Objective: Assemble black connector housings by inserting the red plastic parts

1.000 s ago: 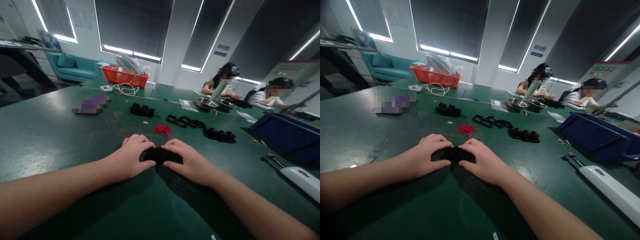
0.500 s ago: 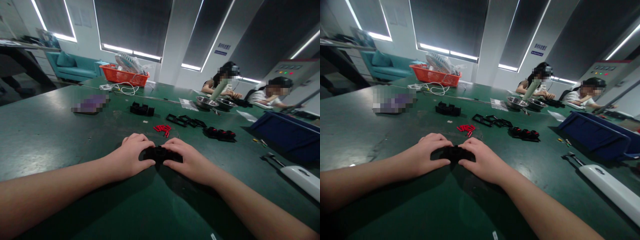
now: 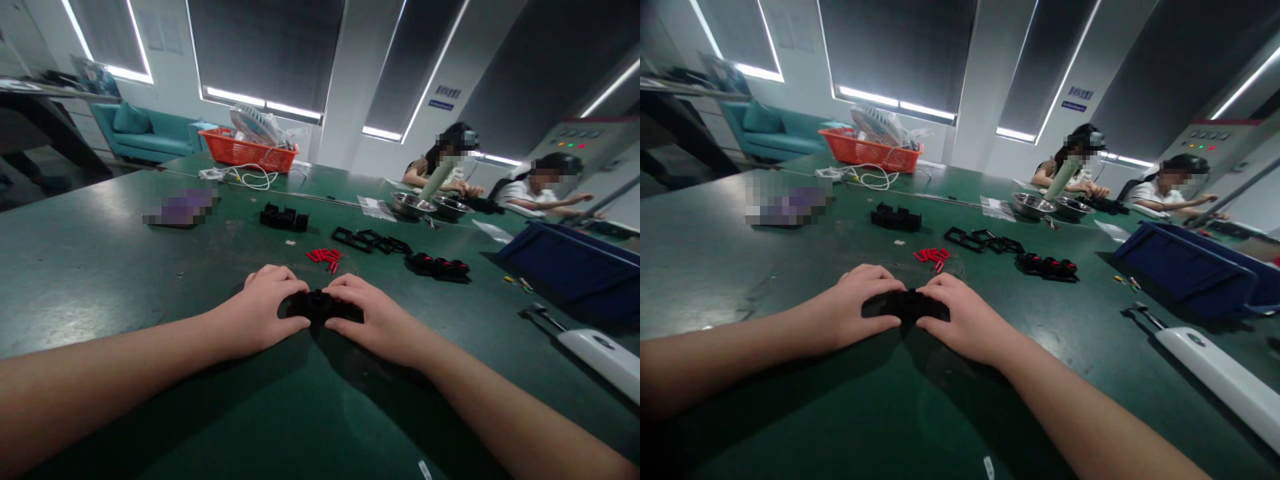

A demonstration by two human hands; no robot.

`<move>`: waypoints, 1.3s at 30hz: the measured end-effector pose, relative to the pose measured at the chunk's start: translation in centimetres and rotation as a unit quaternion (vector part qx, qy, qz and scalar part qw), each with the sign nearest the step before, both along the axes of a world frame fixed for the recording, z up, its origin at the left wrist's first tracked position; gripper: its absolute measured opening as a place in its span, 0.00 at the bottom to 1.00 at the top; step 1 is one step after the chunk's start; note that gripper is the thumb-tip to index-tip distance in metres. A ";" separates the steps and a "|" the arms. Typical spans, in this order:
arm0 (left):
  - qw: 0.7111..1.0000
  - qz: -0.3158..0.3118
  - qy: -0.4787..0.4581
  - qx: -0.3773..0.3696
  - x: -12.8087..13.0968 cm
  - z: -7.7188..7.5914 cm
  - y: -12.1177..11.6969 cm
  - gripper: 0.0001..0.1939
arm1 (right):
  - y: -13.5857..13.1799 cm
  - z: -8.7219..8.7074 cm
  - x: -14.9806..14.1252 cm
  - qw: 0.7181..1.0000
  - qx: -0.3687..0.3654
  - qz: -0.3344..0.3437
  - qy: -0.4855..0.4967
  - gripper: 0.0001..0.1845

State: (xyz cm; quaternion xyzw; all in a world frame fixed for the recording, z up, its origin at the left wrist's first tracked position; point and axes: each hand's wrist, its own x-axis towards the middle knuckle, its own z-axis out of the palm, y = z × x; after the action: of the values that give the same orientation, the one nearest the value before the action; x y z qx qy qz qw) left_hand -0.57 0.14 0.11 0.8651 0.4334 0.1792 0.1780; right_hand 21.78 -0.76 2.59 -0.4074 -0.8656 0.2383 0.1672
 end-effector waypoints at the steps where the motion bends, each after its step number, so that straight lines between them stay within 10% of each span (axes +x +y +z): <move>1: 1.000 0.000 0.000 0.001 0.0 0.0 0.0 0.16 | 0.0 0.0 0.0 1.000 0.000 0.001 0.001 0.13; 25: 0.999 0.014 0.030 0.016 0.2 0.2 -0.3 0.21 | 1.2 -0.7 1.0 0.998 -0.019 0.010 0.058 0.19; 39: 0.998 0.019 0.023 0.054 0.2 0.1 -0.8 0.21 | 4.9 -2.8 1.3 0.961 0.204 -0.187 0.000 0.11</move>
State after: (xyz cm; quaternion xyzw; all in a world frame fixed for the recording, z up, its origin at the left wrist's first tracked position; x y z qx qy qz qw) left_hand -0.34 -0.63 0.20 0.8688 0.4439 0.1857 0.1174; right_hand 23.06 4.12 -0.19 -0.5194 -0.8043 0.0209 0.2880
